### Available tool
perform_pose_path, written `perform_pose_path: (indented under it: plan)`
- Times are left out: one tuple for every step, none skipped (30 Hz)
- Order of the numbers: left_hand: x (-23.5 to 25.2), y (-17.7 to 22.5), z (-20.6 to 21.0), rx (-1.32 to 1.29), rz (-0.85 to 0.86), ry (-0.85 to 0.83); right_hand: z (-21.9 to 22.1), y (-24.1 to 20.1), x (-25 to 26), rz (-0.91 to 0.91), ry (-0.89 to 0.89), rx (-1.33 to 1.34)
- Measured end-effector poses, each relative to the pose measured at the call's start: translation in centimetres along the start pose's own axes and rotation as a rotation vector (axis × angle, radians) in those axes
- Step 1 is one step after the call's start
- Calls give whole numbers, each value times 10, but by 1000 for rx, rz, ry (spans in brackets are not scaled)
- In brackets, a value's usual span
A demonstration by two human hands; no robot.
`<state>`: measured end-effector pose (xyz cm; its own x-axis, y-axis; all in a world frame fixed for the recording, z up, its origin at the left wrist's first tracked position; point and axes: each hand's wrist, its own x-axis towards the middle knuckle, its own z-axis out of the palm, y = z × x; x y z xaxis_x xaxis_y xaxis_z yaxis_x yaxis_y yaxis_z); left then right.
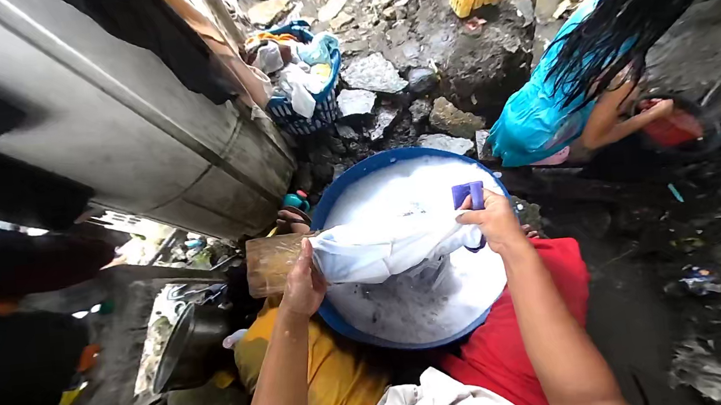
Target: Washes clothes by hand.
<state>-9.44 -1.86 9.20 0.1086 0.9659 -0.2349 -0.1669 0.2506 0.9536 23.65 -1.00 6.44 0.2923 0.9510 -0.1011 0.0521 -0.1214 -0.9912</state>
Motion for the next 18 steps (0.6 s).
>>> perform_pose_path:
  plan:
    - [-2, 1, -2, -2, 29, -34, -3, -4, -1, -11, -4, 25]
    - [-4, 2, -4, -11, 61, -73, -5, -8, -3, -22, -9, 55]
    - [-4, 2, -7, -30, 86, -104, -6, -13, -4, -34, -15, 90]
    - [-2, 2, -11, -69, 94, -99, -6, -17, -6, -43, -14, 128]
    - [3, -2, -13, -111, 79, -37, -3, -20, -7, -45, -13, 157]
    - [10, -9, -13, -116, 41, 96, 3, -20, -9, -38, -10, 175]
    - [20, -20, -11, -34, -1, 279, 13, -18, -13, -21, -10, 178]
    - [27, -33, -7, 100, -19, 419, 26, -12, -17, 1, -16, 155]
    - [25, -45, 1, 247, 4, 448, 41, -6, -24, 26, -35, 115]
    - [17, -57, 14, 393, 55, 360, 58, 0, -27, 50, -55, 83]
    - [7, -70, 28, 479, 90, 190, 76, 4, -28, 80, -84, 63]
    - [-3, -82, 45, 520, 80, 11, 95, 9, -31, 111, -125, 44]
    - [-9, -94, 59, 535, 44, -114, 110, 12, -36, 148, -187, 13]
    - [-9, -106, 68, 530, 2, -141, 121, 11, -40, 173, -268, -35]
    - [-7, -113, 74, 510, -31, -93, 126, 7, -43, 177, -364, -71]
    - [-3, -114, 76, 511, -69, -41, 126, 3, -43, 159, -445, -73]
    - [0, -112, 76, 510, -131, -1, 121, 0, -41, 139, -492, -64]
    - [1, -108, 75, 496, -195, 29, 114, -3, -40, 125, -501, -50]
